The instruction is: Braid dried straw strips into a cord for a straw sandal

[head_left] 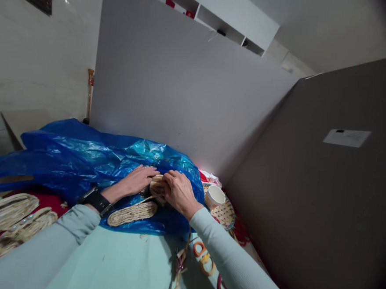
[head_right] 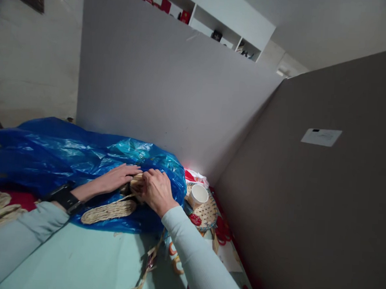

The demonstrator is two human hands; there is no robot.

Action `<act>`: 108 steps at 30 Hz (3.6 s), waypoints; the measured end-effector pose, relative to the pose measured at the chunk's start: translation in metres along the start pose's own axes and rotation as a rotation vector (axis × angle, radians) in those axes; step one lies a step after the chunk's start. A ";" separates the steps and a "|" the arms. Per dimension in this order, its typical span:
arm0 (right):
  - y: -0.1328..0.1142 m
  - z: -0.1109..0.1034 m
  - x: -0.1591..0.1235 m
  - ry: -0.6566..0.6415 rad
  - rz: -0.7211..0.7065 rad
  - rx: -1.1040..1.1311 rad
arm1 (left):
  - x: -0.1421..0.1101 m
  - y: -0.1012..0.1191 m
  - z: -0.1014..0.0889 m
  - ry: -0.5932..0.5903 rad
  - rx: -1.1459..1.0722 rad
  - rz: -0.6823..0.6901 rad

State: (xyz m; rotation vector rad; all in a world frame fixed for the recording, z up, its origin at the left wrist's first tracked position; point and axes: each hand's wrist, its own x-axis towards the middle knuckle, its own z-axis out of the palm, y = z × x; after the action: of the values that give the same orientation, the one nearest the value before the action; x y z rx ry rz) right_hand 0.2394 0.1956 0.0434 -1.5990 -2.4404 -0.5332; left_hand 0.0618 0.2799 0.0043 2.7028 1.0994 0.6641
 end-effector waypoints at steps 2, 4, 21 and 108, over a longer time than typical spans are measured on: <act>0.002 0.002 0.000 0.002 0.006 0.013 | 0.000 0.001 -0.002 -0.002 0.002 0.003; 0.003 0.004 0.001 0.008 -0.007 0.030 | 0.000 0.002 -0.004 -0.010 0.004 0.008; 0.057 -0.063 -0.049 0.455 0.498 0.679 | -0.009 0.019 0.007 0.014 0.060 -0.060; -0.044 -0.081 -0.218 0.203 0.515 1.985 | -0.087 0.203 -0.018 -0.066 -1.379 -0.508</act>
State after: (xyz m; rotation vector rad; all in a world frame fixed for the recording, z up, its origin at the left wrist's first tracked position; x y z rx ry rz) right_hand 0.2846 -0.0371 0.0360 -0.8459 -1.0385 1.2966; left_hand 0.1259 0.0727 0.0504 1.2169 0.7599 0.7849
